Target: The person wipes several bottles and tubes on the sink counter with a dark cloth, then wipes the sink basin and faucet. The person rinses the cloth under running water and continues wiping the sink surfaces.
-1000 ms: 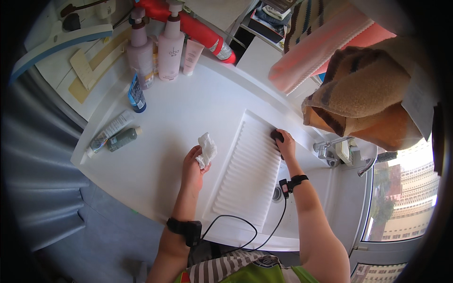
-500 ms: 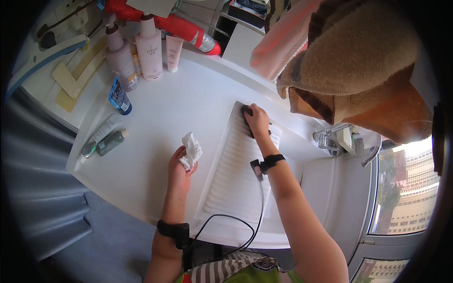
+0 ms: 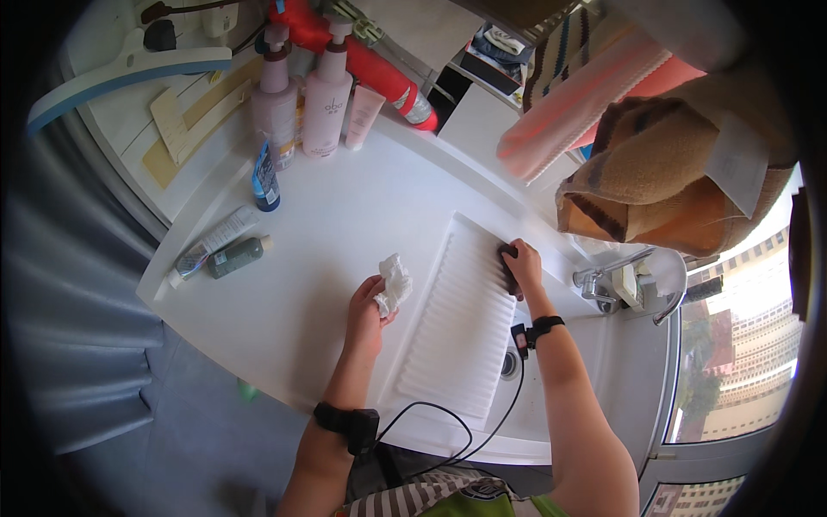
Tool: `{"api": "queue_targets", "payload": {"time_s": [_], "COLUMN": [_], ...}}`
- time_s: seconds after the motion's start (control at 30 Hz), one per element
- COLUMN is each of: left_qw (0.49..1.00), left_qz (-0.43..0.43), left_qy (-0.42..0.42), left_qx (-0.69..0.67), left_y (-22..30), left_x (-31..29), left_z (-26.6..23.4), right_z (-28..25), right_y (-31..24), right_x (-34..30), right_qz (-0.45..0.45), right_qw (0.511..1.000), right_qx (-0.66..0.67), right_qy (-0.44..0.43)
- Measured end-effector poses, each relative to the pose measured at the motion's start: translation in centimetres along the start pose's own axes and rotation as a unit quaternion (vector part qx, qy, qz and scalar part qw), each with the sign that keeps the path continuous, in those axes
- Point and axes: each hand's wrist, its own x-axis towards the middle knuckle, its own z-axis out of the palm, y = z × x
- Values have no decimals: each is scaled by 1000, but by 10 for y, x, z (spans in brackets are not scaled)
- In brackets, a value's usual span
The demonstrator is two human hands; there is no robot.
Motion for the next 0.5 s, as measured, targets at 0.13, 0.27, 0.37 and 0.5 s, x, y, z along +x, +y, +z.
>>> {"api": "queue_targets", "payload": {"time_s": [0.13,0.27,0.37,0.5], "left_qw": [999,998,997,997], "left_qz": [11,20,34,36], "left_qy": [34,48,69,43], "left_qx": [11,23,27,44], "left_y": [-2,-2,1,4], "left_x": [2,2,0,-2], "left_z": [-1,2,6,7], "right_z": [52,83,77,54], "right_y": [-58,-90,-74,-20], "right_x": [32,54,44,16], "right_qz": [-50,-117,-24,52], "right_qw": [998,989,996,993], "right_qx": [-2,2,33,-6], "right_qy": [41,86,82,104]}}
